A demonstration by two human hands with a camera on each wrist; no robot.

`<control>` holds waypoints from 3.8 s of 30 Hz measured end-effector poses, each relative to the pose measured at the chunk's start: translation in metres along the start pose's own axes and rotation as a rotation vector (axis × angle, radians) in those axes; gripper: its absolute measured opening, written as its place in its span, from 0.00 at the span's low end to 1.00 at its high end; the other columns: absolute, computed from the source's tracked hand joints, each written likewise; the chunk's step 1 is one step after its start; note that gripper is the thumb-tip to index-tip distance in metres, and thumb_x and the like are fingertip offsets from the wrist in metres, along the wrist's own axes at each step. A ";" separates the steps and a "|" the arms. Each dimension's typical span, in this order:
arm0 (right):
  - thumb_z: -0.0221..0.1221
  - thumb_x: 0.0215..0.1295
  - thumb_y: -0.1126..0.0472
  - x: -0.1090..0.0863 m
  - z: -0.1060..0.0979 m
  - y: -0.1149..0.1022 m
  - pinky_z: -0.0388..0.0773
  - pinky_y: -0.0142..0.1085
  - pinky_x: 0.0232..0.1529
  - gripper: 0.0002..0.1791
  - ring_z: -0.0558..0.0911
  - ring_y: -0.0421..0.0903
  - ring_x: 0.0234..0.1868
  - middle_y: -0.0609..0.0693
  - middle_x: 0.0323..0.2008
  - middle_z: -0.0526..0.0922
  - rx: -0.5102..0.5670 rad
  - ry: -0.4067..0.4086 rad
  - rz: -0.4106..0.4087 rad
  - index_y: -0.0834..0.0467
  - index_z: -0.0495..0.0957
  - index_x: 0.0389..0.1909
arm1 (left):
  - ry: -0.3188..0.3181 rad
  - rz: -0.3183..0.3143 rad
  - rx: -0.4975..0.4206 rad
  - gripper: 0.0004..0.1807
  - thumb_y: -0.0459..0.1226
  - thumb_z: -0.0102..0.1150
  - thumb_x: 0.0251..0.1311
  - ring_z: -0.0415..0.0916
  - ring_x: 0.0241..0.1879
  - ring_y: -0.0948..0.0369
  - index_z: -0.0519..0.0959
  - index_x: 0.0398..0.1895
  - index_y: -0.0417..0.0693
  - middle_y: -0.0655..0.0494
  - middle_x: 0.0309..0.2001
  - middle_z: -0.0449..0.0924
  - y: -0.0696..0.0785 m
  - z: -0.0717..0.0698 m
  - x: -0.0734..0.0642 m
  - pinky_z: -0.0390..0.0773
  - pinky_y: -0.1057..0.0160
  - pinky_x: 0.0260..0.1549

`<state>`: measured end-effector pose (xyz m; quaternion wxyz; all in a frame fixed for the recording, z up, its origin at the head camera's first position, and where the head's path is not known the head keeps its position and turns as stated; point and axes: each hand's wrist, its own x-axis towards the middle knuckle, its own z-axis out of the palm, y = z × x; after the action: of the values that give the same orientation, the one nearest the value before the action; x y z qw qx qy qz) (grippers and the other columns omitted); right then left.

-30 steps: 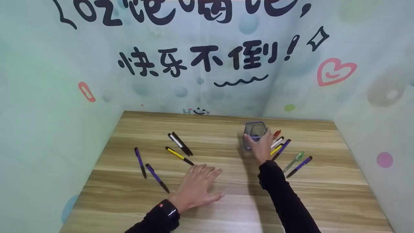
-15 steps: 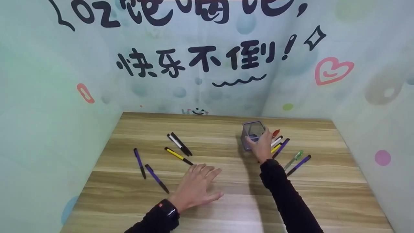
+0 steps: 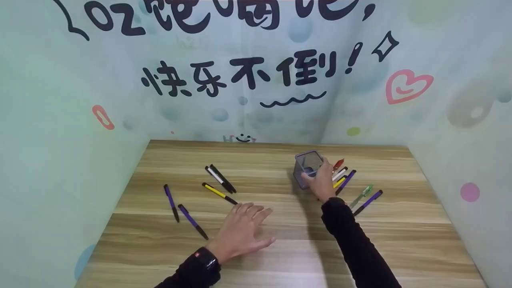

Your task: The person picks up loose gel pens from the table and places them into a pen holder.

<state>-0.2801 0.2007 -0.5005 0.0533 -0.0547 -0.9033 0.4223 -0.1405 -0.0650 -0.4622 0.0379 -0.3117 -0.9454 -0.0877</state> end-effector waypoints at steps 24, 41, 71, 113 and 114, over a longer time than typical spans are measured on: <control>0.63 0.45 0.66 -0.053 0.006 -0.001 0.71 0.48 0.55 0.47 0.68 0.58 0.57 0.66 0.55 0.66 0.114 -0.240 -0.255 0.67 0.51 0.67 | -0.014 -0.012 -0.007 0.39 0.68 0.39 0.56 0.62 0.64 0.50 0.64 0.65 0.57 0.51 0.63 0.68 0.002 0.005 -0.004 0.59 0.44 0.64; 0.66 0.41 0.70 -0.105 0.003 0.008 0.64 0.58 0.61 0.51 0.67 0.62 0.58 0.67 0.56 0.66 0.297 -0.495 -0.396 0.59 0.51 0.68 | -0.025 -0.041 0.005 0.39 0.66 0.43 0.56 0.64 0.62 0.50 0.62 0.66 0.57 0.51 0.62 0.70 0.000 0.009 -0.012 0.62 0.45 0.63; 0.69 0.38 0.73 -0.140 0.002 0.011 0.65 0.59 0.58 0.53 0.66 0.62 0.60 0.61 0.60 0.66 0.392 -0.632 -0.377 0.54 0.52 0.67 | -0.054 -0.065 -0.031 0.44 0.69 0.40 0.55 0.64 0.63 0.50 0.58 0.69 0.55 0.50 0.63 0.68 0.007 0.016 -0.013 0.61 0.43 0.63; 0.68 0.40 0.73 -0.144 0.007 0.025 0.51 0.64 0.64 0.51 0.66 0.65 0.61 0.66 0.62 0.64 0.518 -0.677 -0.296 0.59 0.49 0.66 | 0.184 -0.406 -0.430 0.47 0.62 0.54 0.53 0.56 0.67 0.48 0.51 0.71 0.51 0.46 0.69 0.56 -0.039 0.050 -0.029 0.56 0.39 0.64; 0.68 0.41 0.73 -0.144 0.007 0.025 0.51 0.65 0.64 0.51 0.66 0.65 0.61 0.66 0.62 0.64 0.523 -0.681 -0.296 0.60 0.49 0.66 | 0.196 -0.419 -0.418 0.47 0.61 0.55 0.53 0.57 0.67 0.48 0.51 0.71 0.51 0.46 0.69 0.57 -0.044 0.050 -0.030 0.56 0.39 0.63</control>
<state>-0.1372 0.1908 -0.5316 -0.1751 0.2323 -0.7305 0.6178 -0.1431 -0.1074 -0.5218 0.0450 -0.1011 -0.9423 -0.3158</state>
